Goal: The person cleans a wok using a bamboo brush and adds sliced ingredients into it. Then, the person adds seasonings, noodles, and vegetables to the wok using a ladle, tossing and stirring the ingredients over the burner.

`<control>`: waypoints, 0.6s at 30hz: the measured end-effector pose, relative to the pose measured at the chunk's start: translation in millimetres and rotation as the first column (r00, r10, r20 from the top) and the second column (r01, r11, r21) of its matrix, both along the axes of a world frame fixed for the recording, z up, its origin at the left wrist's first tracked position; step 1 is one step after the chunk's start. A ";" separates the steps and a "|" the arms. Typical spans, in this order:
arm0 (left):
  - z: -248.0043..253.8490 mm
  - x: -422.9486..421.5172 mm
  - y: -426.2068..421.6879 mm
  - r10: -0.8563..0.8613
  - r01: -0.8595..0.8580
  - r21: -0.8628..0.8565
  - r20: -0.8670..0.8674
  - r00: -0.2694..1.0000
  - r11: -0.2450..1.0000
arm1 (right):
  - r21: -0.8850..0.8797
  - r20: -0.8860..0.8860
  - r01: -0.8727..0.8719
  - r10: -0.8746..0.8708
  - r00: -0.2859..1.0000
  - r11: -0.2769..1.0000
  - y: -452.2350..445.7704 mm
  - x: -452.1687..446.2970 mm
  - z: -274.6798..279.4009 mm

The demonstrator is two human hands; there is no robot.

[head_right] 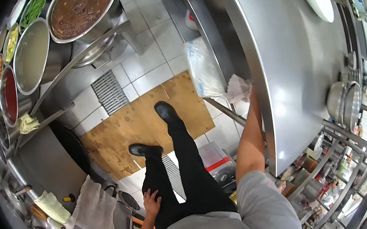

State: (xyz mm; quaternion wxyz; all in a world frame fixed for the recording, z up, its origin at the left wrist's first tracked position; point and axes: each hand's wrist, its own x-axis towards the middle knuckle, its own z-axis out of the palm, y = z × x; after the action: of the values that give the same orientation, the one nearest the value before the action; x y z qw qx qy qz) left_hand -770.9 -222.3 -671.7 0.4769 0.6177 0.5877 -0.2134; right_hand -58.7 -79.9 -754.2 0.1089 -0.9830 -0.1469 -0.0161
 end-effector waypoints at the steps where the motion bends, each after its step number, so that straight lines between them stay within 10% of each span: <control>1: -1.8 -0.9 2.6 -0.029 0.028 -0.014 -0.032 0.999 1.000 | 0.075 -0.019 0.031 -0.030 0.999 0.997 2.1 10.0 -11.4; 9: 8.1 -20.1 37.2 0.177 -0.175 -0.030 0.090 0.980 0.984 | 0.556 -0.354 0.398 -0.225 0.908 0.730 23.7 29.8 -63.0; 18: 23.5 -38.7 49.8 0.407 -0.400 -0.083 0.084 0.910 0.913 | 0.682 -0.618 0.644 -0.197 0.761 0.346 38.2 -34.2 -66.9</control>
State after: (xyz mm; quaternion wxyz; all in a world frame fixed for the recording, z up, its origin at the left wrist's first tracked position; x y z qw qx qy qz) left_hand -809.5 -172.5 -648.2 0.5591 0.4771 0.6710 -0.0979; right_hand -93.0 -41.7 -821.2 0.6118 -0.7641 0.1779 0.1010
